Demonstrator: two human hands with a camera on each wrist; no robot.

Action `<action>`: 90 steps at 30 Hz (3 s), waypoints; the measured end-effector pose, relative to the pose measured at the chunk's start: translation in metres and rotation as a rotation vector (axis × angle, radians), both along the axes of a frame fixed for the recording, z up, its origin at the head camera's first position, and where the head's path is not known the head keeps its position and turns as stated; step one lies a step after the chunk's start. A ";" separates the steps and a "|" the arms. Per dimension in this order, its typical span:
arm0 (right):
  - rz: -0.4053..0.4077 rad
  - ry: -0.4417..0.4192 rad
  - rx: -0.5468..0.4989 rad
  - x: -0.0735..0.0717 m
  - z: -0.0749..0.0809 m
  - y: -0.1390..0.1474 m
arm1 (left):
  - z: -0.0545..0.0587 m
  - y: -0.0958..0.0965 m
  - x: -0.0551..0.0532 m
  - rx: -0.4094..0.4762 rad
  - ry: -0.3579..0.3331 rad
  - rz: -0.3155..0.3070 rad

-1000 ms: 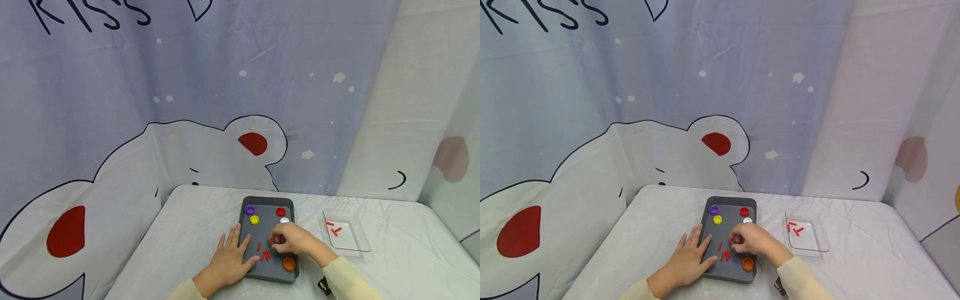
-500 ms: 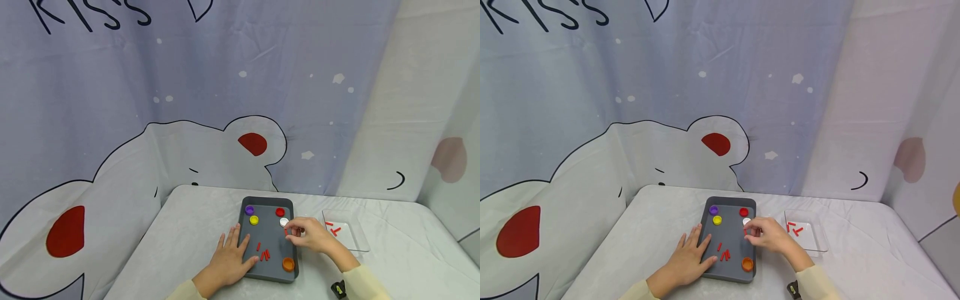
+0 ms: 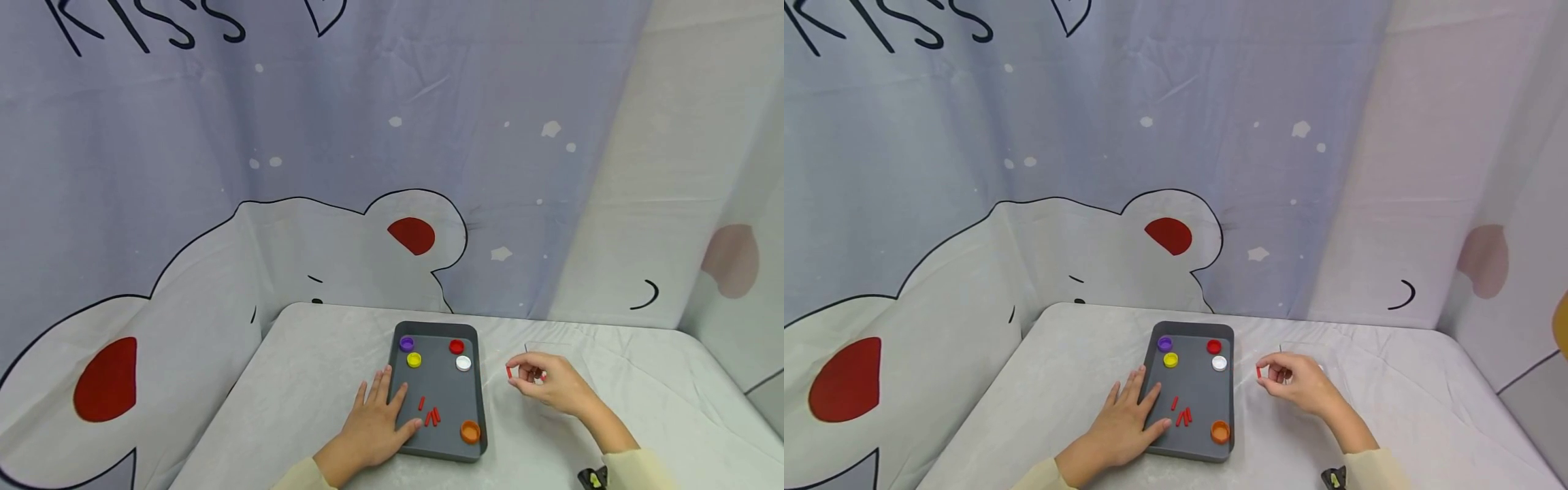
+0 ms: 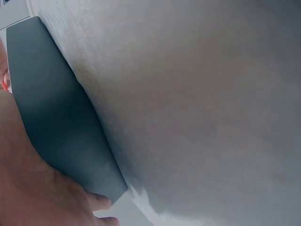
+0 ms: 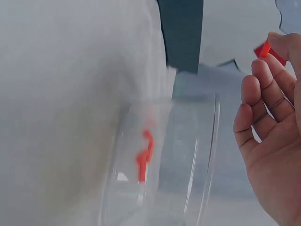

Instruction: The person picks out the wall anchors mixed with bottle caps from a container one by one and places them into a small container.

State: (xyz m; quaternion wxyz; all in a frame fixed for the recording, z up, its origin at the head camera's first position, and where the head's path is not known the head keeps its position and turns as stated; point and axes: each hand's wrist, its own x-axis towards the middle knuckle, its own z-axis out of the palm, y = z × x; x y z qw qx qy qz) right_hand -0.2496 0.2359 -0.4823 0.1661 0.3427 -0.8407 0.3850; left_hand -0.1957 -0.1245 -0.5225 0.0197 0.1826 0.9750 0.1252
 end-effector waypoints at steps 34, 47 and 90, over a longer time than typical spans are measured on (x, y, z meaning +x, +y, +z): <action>-0.239 -0.143 0.097 0.000 -0.007 0.087 | 0.002 0.000 0.001 -0.018 -0.026 0.007; -0.182 -0.155 0.098 -0.001 0.003 0.066 | -0.004 -0.001 -0.002 -0.013 -0.006 0.003; 0.271 -0.249 0.148 -0.009 -0.007 -0.077 | 0.000 0.001 -0.001 -0.036 -0.009 0.010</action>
